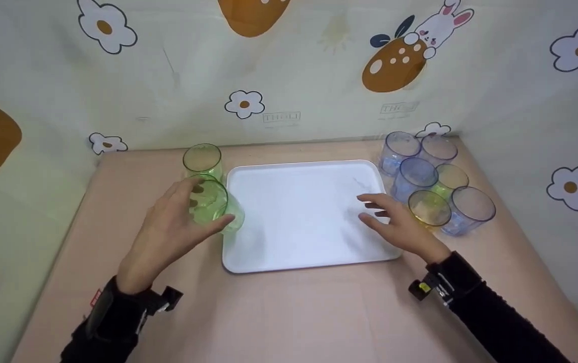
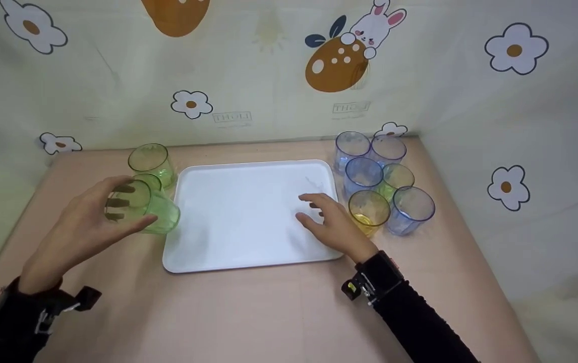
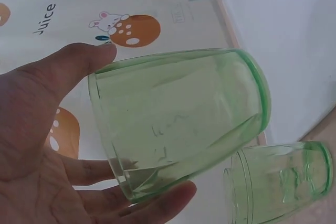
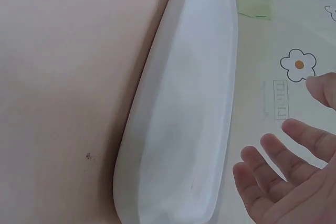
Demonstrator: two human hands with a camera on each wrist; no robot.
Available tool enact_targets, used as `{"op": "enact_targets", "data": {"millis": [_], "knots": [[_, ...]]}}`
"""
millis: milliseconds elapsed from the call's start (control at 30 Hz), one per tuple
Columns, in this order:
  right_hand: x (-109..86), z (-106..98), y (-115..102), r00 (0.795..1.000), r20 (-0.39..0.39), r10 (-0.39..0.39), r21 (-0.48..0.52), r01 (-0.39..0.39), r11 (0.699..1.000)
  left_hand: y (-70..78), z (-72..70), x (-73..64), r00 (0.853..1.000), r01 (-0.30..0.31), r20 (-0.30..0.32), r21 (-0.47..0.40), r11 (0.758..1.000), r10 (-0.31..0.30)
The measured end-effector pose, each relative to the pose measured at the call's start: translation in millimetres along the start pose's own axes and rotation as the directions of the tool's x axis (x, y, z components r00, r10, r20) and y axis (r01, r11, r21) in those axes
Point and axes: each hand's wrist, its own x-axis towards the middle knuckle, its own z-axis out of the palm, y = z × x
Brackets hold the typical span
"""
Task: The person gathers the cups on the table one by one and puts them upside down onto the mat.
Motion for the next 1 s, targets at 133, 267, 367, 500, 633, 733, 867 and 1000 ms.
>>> {"op": "enact_targets", "data": {"millis": [133,267,367,500,633,733,867,1000], "knots": [[0.5,0,0,1.0,-0.008,0.016,0.061,-0.015,0.998,-1.7,7.0,7.1,0.999,0.005,-0.039,-0.075,0.997,-0.008],[1.4,1,-1,0.999,-0.013,0.047,0.128,-0.045,0.991,-2.3,13.5,13.9,0.997,-0.001,-0.083,-0.121,0.993,-0.009],[3.1,1,-2,0.998,-0.022,0.067,0.186,-0.062,0.981,-2.0,19.0,18.5,0.993,-0.005,-0.117,-0.159,0.987,-0.014],[7.1,4,-1,0.996,-0.041,0.078,0.28,-0.064,0.958,-2.4,28.3,23.6,0.988,-0.002,-0.151,-0.232,0.973,-0.034],[10.7,10,1,0.994,-0.046,0.101,0.405,-0.073,0.911,-3.3,39.6,28.6,0.984,-0.017,-0.173,-0.328,0.945,-0.043],[13.0,14,-2,0.989,-0.035,0.143,0.504,-0.106,0.857,-2.5,49.1,33.2,0.983,-0.024,-0.173,-0.417,0.909,-0.054],[17.6,19,-7,0.978,-0.012,0.208,0.643,-0.152,0.751,2.0,62.6,40.8,0.984,-0.02,-0.16,-0.535,0.845,-0.078],[25.0,25,-14,0.973,0.006,0.231,0.765,-0.153,0.625,8.0,76.0,50.2,0.982,-0.028,-0.164,-0.634,0.773,-0.098]]}}
